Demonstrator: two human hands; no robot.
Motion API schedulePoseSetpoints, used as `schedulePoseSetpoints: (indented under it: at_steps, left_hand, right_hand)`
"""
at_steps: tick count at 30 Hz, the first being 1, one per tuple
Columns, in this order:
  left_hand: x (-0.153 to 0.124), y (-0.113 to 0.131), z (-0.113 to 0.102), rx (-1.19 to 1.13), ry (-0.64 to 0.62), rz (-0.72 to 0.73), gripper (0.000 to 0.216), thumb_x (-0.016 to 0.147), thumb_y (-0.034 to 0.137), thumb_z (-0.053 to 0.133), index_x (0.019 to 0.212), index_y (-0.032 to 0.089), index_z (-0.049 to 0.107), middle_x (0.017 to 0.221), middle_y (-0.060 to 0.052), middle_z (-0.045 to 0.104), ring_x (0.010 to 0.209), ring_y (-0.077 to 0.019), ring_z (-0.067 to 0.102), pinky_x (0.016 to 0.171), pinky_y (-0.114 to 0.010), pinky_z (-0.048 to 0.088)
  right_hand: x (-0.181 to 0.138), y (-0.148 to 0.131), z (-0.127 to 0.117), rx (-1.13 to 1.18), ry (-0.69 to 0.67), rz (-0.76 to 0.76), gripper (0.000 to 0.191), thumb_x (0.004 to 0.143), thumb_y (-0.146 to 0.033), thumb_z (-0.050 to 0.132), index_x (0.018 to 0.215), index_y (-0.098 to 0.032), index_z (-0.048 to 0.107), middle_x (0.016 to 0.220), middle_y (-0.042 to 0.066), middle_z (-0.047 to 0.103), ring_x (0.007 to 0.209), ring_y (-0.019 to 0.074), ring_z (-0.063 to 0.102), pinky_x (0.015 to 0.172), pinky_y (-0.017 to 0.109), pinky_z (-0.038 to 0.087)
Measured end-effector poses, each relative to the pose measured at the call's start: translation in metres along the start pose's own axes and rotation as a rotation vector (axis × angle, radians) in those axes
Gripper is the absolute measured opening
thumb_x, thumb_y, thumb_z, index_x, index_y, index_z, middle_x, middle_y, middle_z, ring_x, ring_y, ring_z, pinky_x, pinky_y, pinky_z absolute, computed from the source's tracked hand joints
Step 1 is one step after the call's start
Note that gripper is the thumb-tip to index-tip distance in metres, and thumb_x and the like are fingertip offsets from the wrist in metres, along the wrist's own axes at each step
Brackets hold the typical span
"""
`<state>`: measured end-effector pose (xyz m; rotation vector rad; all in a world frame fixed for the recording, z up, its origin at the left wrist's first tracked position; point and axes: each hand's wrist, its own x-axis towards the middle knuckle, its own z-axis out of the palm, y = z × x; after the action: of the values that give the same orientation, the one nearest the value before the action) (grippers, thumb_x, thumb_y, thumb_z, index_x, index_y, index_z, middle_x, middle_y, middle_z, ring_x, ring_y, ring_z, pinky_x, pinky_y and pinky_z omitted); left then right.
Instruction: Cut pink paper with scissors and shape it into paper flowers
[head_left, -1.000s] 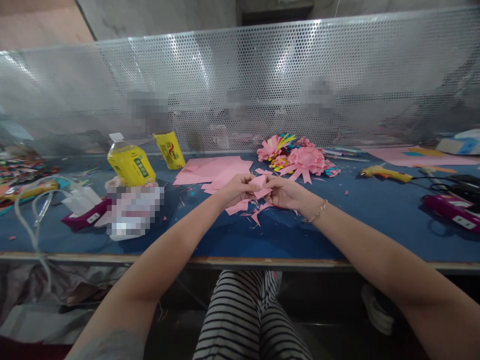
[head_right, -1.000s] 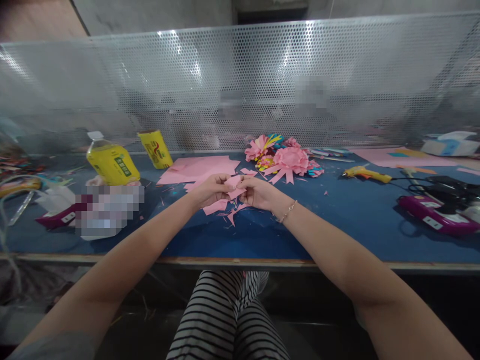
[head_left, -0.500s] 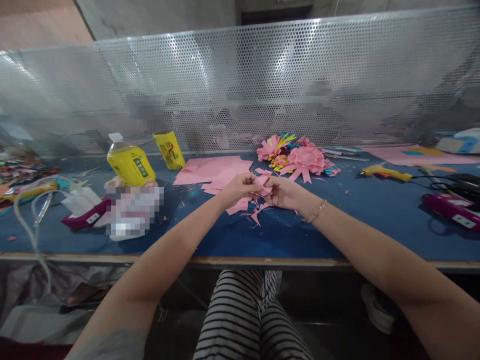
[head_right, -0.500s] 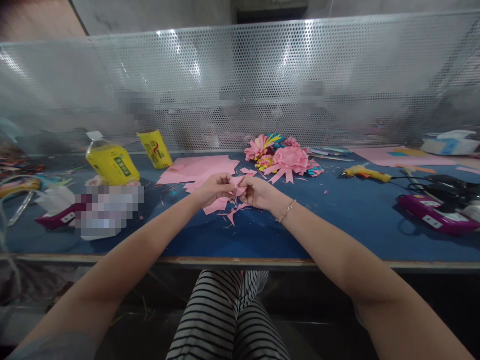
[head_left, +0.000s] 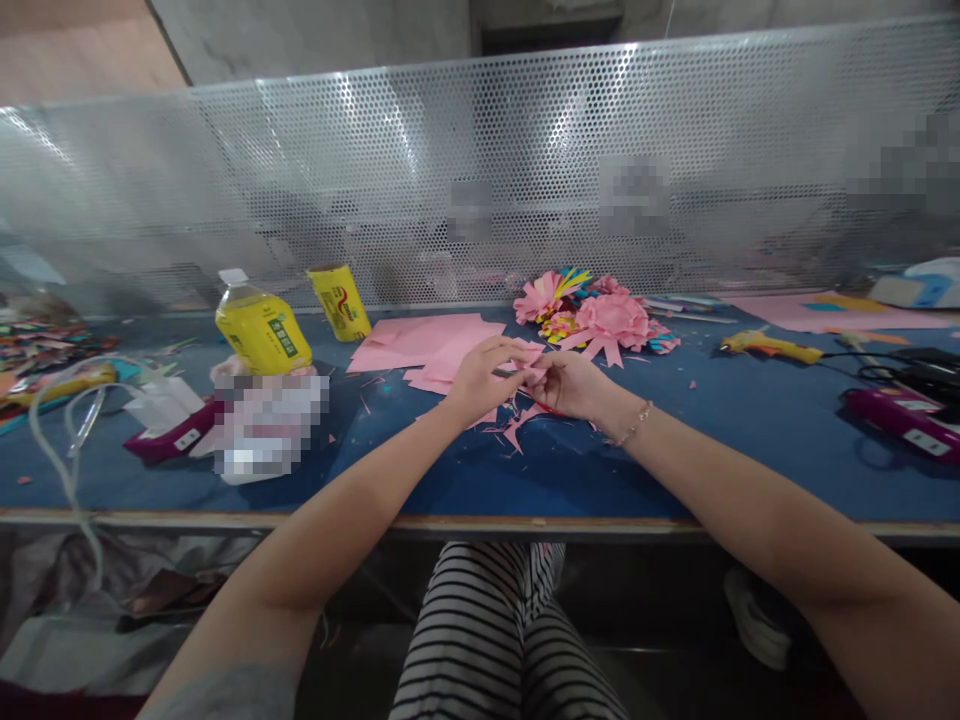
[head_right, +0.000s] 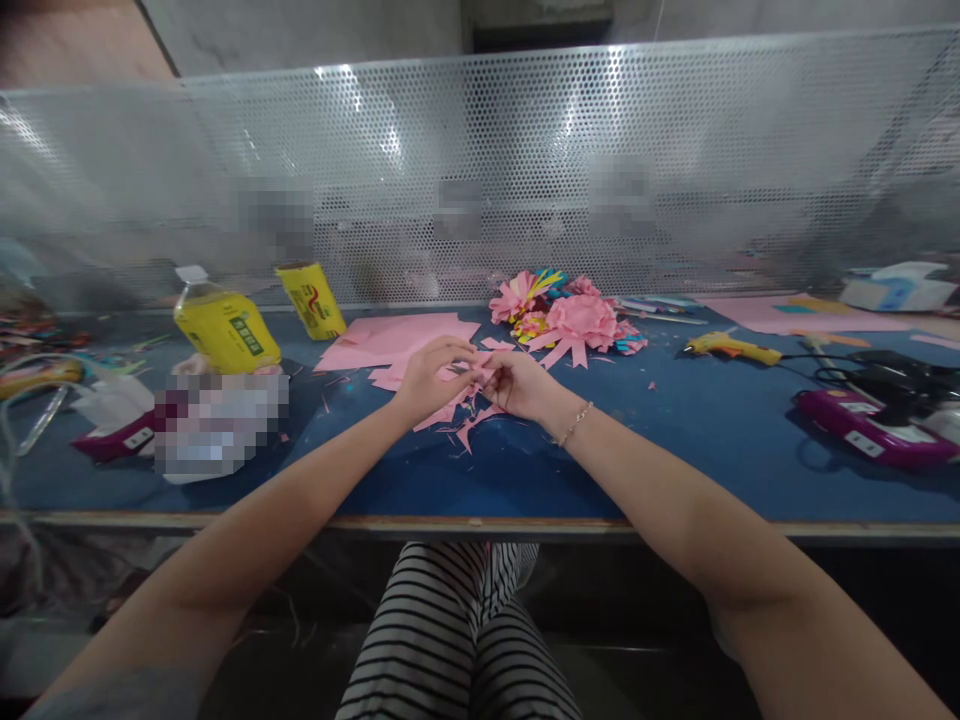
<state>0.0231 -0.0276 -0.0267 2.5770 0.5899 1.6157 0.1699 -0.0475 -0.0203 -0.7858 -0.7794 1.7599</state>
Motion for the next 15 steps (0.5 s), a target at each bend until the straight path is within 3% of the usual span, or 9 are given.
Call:
schedulePoseSetpoints:
  at_steps: [8, 15]
  left_hand:
    - [-0.0004, -0.0043, -0.0033, -0.353, 0.012, -0.441, 0.014, 0.067, 0.021, 0.059, 0.08, 0.017, 0.063, 0.095, -0.007, 0.064, 0.087, -0.0142, 0.059, 0.076, -0.03, 0.048]
    - [-0.0018, -0.0082, -0.0003, -0.487, -0.021, -0.514, 0.019, 0.064, 0.025, 0.063, 0.08, 0.016, 0.065, 0.089, -0.007, 0.065, 0.084, -0.015, 0.059, 0.076, -0.031, 0.048]
  right_hand:
    - [-0.0038, -0.0022, 0.0006, -0.023, -0.044, -0.084, 0.016, 0.062, 0.001, 0.047, 0.064, -0.015, 0.051, 0.06, -0.001, 0.054, 0.057, 0.0055, 0.051, 0.062, 0.017, 0.045]
    - [-0.0007, 0.0058, 0.0019, -0.226, -0.053, -0.237, 0.01, 0.064, -0.007, 0.056, 0.061, -0.016, 0.054, 0.059, -0.003, 0.053, 0.054, 0.005, 0.047, 0.061, 0.02, 0.043]
